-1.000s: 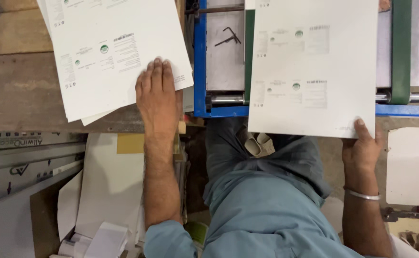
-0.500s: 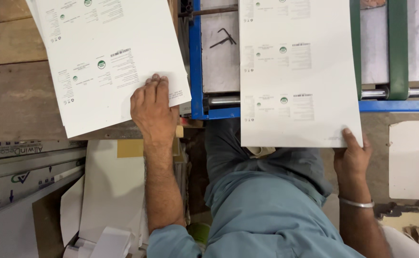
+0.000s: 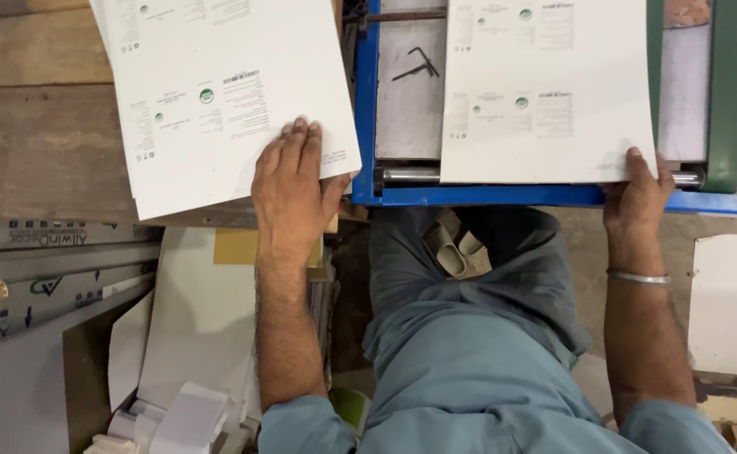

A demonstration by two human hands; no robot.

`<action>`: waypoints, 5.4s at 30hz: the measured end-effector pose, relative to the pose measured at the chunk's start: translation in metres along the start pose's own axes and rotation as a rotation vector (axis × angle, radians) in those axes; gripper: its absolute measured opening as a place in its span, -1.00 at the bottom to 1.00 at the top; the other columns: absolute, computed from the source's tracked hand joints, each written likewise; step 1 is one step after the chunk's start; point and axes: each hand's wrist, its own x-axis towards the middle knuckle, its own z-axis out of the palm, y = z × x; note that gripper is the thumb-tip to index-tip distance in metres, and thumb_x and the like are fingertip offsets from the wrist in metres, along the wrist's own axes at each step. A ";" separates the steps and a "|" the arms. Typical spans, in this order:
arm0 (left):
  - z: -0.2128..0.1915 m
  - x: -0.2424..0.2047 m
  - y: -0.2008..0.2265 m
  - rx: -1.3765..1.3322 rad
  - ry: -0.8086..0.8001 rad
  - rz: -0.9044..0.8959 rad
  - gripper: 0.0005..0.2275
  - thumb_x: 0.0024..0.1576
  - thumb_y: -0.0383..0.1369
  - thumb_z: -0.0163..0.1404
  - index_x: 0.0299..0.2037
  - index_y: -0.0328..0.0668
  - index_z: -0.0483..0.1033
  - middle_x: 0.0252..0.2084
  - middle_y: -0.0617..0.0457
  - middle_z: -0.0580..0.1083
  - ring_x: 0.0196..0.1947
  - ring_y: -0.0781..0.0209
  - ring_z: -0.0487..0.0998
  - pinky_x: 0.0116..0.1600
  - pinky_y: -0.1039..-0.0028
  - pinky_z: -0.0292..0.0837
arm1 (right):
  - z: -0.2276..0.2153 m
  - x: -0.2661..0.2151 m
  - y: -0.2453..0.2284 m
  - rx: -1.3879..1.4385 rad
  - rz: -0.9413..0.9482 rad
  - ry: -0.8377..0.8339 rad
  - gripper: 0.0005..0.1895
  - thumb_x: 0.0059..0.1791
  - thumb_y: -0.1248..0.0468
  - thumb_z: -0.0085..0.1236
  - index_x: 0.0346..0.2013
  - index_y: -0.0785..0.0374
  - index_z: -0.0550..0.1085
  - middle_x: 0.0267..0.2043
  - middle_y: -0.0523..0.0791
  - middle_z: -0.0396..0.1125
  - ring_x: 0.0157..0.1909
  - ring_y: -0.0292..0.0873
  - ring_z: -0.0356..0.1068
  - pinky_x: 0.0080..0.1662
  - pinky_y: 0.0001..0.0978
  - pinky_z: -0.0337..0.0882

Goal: The person repeatedly picks up printed sheets from a stack on the left and feeds them one by one into a blue and green roller machine. The sheets are handled individually and passed through the rollers continuously.

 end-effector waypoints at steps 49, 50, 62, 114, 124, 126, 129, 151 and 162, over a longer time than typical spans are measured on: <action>0.004 -0.007 0.017 0.187 -0.080 -0.025 -0.56 0.24 -0.31 0.06 0.28 -0.43 0.41 0.35 -0.27 0.35 0.40 -0.15 0.32 0.46 -0.03 0.15 | 0.022 -0.052 -0.025 0.073 -0.130 -0.073 -0.53 0.10 0.55 0.07 0.31 0.43 0.28 0.28 0.01 0.32 0.31 -0.04 0.41 0.35 -0.20 0.50; 0.006 -0.010 0.012 0.174 -0.056 -0.027 -0.58 0.24 -0.42 0.07 0.29 -0.43 0.42 0.36 -0.25 0.37 0.39 -0.13 0.34 0.47 0.03 0.20 | 0.007 -0.055 -0.022 0.041 -0.142 -0.054 -0.55 0.13 0.54 0.08 0.32 0.44 0.29 0.29 0.03 0.33 0.31 -0.03 0.41 0.34 -0.20 0.52; 0.005 -0.012 0.019 0.199 -0.021 0.003 -0.56 0.19 -0.36 0.12 0.23 -0.49 0.43 0.25 -0.31 0.43 0.29 -0.19 0.42 0.35 0.07 0.32 | -0.030 -0.044 0.030 -0.012 -0.112 0.027 -0.57 0.13 0.47 0.09 0.31 0.38 0.30 0.27 0.03 0.34 0.27 -0.03 0.43 0.24 -0.19 0.54; 0.024 -0.012 0.017 0.214 0.059 0.088 -0.47 0.29 -0.04 0.09 0.22 -0.45 0.46 0.24 -0.29 0.46 0.32 -0.16 0.42 0.40 0.06 0.33 | -0.076 -0.112 0.005 -0.161 -0.110 0.162 -0.75 0.23 0.39 0.06 0.16 0.50 0.35 0.04 0.05 0.42 -0.08 -0.09 0.54 -0.17 -0.26 0.64; 0.032 -0.010 0.022 0.209 0.190 0.096 -0.78 0.30 -0.33 0.10 -0.02 -0.40 0.56 0.04 -0.24 0.58 0.11 -0.12 0.62 0.22 0.14 0.57 | -0.063 -0.107 0.004 -0.194 -0.133 0.010 -0.73 0.25 0.33 0.05 0.19 0.44 0.34 -0.03 -0.01 0.42 -0.14 -0.14 0.50 -0.22 -0.31 0.58; 0.033 -0.010 0.022 0.218 0.215 0.108 -0.80 0.29 -0.36 0.12 -0.05 -0.40 0.56 0.00 -0.23 0.59 0.07 -0.09 0.63 0.19 0.17 0.59 | -0.055 -0.090 0.004 -0.162 -0.152 -0.062 -0.69 0.24 0.33 0.04 0.24 0.44 0.35 0.01 -0.01 0.42 -0.10 -0.14 0.50 -0.16 -0.30 0.59; 0.035 -0.009 0.022 0.241 0.248 0.136 -0.85 0.28 -0.41 0.14 -0.09 -0.39 0.57 -0.04 -0.20 0.60 0.05 -0.04 0.65 0.16 0.22 0.61 | -0.041 -0.046 0.013 -0.146 -0.202 -0.044 -0.66 0.22 0.37 0.10 0.27 0.42 0.33 0.04 -0.04 0.39 -0.06 -0.17 0.47 -0.17 -0.31 0.52; 0.033 -0.029 0.155 -0.126 0.100 0.344 -0.80 0.20 -0.43 0.02 -0.05 -0.41 0.54 0.04 -0.23 0.54 0.14 -0.08 0.56 0.29 0.19 0.47 | 0.101 -0.147 0.025 0.143 0.322 -0.943 -0.42 0.16 0.13 -0.02 0.41 0.38 0.21 0.39 -0.03 0.22 0.42 -0.11 0.24 0.36 -0.26 0.34; 0.018 -0.006 0.030 0.080 -0.146 0.009 -0.32 0.18 0.09 0.03 0.28 -0.41 0.36 0.34 -0.31 0.35 0.40 -0.21 0.25 0.45 -0.06 -0.02 | 0.081 -0.091 -0.044 0.049 0.062 -0.118 -0.55 0.11 0.48 0.01 0.32 0.43 0.28 0.28 0.02 0.35 0.30 -0.06 0.40 0.34 -0.25 0.47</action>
